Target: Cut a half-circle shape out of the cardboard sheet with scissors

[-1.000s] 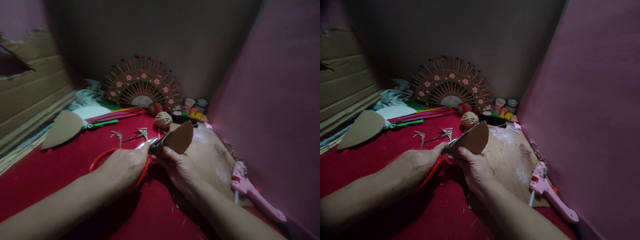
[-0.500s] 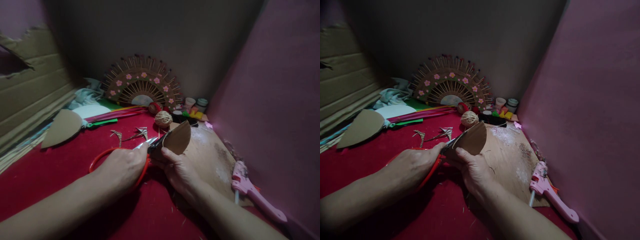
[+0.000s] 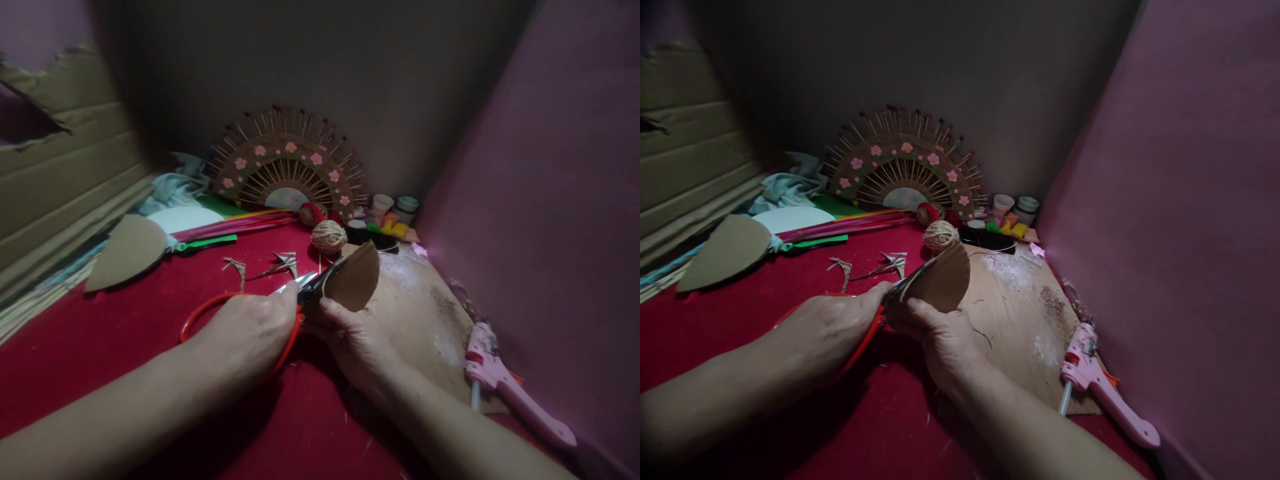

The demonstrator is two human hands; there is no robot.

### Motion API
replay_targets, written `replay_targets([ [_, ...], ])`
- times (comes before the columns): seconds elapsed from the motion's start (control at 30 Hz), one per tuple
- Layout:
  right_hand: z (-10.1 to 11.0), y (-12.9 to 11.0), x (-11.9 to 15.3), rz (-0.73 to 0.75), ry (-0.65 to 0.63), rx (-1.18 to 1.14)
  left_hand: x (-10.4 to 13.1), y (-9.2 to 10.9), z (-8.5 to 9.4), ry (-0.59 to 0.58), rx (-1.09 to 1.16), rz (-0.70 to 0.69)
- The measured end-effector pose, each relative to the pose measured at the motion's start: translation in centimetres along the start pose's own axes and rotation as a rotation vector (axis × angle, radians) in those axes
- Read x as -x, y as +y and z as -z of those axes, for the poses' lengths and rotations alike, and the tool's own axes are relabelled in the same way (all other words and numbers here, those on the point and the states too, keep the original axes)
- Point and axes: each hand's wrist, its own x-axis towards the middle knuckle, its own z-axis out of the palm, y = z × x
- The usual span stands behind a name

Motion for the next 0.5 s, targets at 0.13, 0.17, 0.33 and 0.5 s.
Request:
replay_targets([
  [0.13,-0.1,-0.1,0.0,-0.007,0.009,-0.002,0.0,0.0,-0.1,0.021,0.014,-0.019],
  [0.17,-0.1,-0.1,0.0,-0.006,0.006,-0.001,0.0,0.0,-0.1,0.033,0.013,-0.016],
  [0.33,0.1,0.1,-0.1,-0.003,-0.020,-0.006,-0.1,-0.2,0.1,0.046,0.094,-0.002],
  [0.5,0.0,0.4,-0.1,0.007,-0.052,-0.004,-0.1,-0.1,1.0,-0.009,0.064,-0.001],
])
